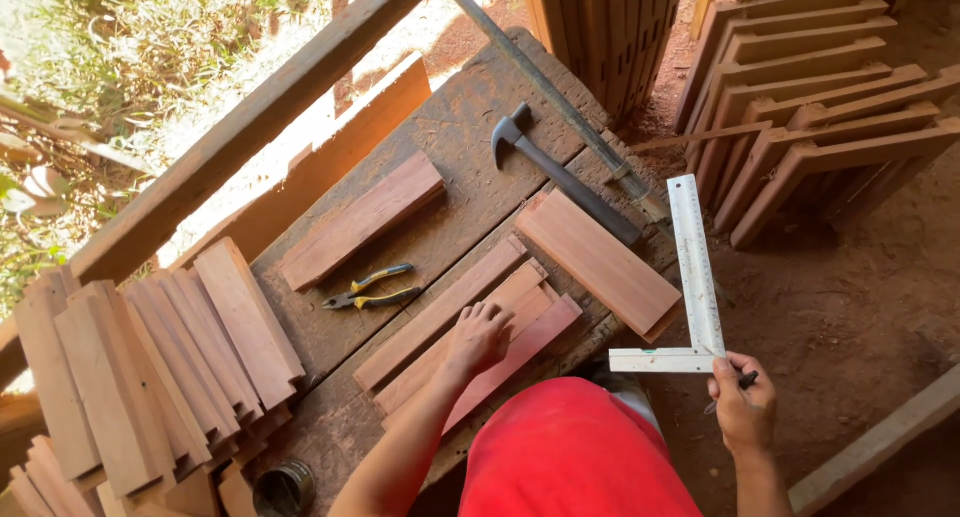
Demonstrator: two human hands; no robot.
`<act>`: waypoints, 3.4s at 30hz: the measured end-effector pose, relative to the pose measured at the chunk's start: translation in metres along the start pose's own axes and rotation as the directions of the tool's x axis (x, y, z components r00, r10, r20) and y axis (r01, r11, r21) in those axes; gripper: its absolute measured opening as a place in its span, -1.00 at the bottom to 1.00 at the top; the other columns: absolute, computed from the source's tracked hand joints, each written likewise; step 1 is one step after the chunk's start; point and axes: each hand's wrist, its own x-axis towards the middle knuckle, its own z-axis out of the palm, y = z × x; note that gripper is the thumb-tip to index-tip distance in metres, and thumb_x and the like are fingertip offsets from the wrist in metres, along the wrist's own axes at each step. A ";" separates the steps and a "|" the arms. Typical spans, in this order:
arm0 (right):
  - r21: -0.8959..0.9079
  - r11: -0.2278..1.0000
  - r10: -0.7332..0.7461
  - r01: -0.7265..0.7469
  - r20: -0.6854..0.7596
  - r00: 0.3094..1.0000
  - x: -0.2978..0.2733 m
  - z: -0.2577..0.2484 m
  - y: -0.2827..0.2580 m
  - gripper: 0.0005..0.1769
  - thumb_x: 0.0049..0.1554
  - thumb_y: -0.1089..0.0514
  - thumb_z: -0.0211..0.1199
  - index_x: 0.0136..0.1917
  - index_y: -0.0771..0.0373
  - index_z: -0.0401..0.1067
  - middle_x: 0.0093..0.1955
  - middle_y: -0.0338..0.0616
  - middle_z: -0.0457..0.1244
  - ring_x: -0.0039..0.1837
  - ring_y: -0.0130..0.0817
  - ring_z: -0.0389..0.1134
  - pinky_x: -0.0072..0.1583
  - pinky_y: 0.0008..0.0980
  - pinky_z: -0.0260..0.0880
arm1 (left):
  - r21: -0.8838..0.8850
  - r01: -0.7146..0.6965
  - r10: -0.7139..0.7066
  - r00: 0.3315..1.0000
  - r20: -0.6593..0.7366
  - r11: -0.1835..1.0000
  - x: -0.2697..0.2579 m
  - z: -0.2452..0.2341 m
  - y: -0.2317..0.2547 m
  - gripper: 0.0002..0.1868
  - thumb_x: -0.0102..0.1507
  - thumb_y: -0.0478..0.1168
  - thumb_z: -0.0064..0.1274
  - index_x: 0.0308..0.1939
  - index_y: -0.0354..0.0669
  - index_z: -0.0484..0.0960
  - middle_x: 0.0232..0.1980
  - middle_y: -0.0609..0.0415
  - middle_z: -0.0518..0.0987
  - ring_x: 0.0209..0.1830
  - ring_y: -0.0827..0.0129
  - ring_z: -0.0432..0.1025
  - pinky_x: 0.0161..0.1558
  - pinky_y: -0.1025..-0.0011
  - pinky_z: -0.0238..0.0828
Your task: The person aligns wooden slats side by side on a workbench, uses a try square to check their alignment, and marks the boards with a pencil. They then pick up a hammer and a chisel-like tool and work on the edge of a board.
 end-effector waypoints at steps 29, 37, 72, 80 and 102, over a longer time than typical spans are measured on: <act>-0.041 0.999 0.013 -0.011 0.036 0.999 0.009 -0.001 0.005 -0.82 0.35 0.27 0.10 0.14 0.45 0.35 -0.16 -0.11 0.19 -0.22 -0.45 0.16 -0.22 -0.54 0.15 | -0.346 0.297 -0.106 0.873 0.477 0.890 0.044 -0.021 0.032 -0.32 0.03 -0.36 0.15 0.23 -0.09 0.32 0.11 -0.15 0.40 -0.12 -0.09 0.46 -0.18 0.12 0.52; -0.017 0.998 -0.058 0.060 0.076 0.995 0.014 0.016 -0.019 -0.85 0.32 0.26 0.12 0.12 0.39 0.36 -0.16 -0.15 0.21 -0.25 -0.49 0.18 -0.22 -0.59 0.17 | -0.446 0.172 -0.201 0.979 -0.018 0.878 0.005 0.036 0.046 -0.43 0.07 -0.29 0.09 0.19 -0.24 0.43 -0.04 -0.13 0.54 -0.12 -0.05 0.46 -0.09 0.20 0.46; -0.206 0.977 0.140 -0.059 0.404 0.904 0.022 0.142 0.066 -0.79 0.18 0.21 0.28 0.07 0.31 0.58 -0.34 -0.05 0.38 -0.28 -0.36 0.47 -0.31 -0.61 0.32 | -0.243 0.352 -0.289 0.922 0.259 0.904 -0.062 0.001 0.040 -0.46 0.34 0.11 -0.04 0.34 -0.01 0.44 0.05 -0.05 0.53 0.19 0.06 0.39 0.14 0.11 0.34; -0.194 0.970 0.217 -0.147 0.413 0.885 0.014 0.153 0.062 -0.77 0.18 0.23 0.29 0.09 0.37 0.56 -0.30 0.02 0.40 -0.25 -0.30 0.48 -0.30 -0.58 0.33 | -0.356 0.221 -0.116 0.949 0.295 0.908 -0.016 0.032 0.068 -0.02 0.03 0.00 0.34 0.47 -0.11 0.24 0.31 -0.27 0.42 0.33 -0.21 0.37 0.33 -0.05 0.30; -0.373 0.912 0.307 -0.168 0.353 0.884 0.004 0.145 0.048 -0.65 0.12 0.17 0.36 0.19 0.24 0.60 -0.48 -0.03 0.35 -0.39 -0.48 0.30 -0.37 -0.62 0.17 | -0.281 0.197 -0.122 0.956 0.265 0.939 -0.023 0.059 0.064 -0.21 0.08 -0.10 0.28 0.42 0.18 0.41 0.41 -0.16 0.38 0.35 -0.32 0.31 0.24 -0.17 0.35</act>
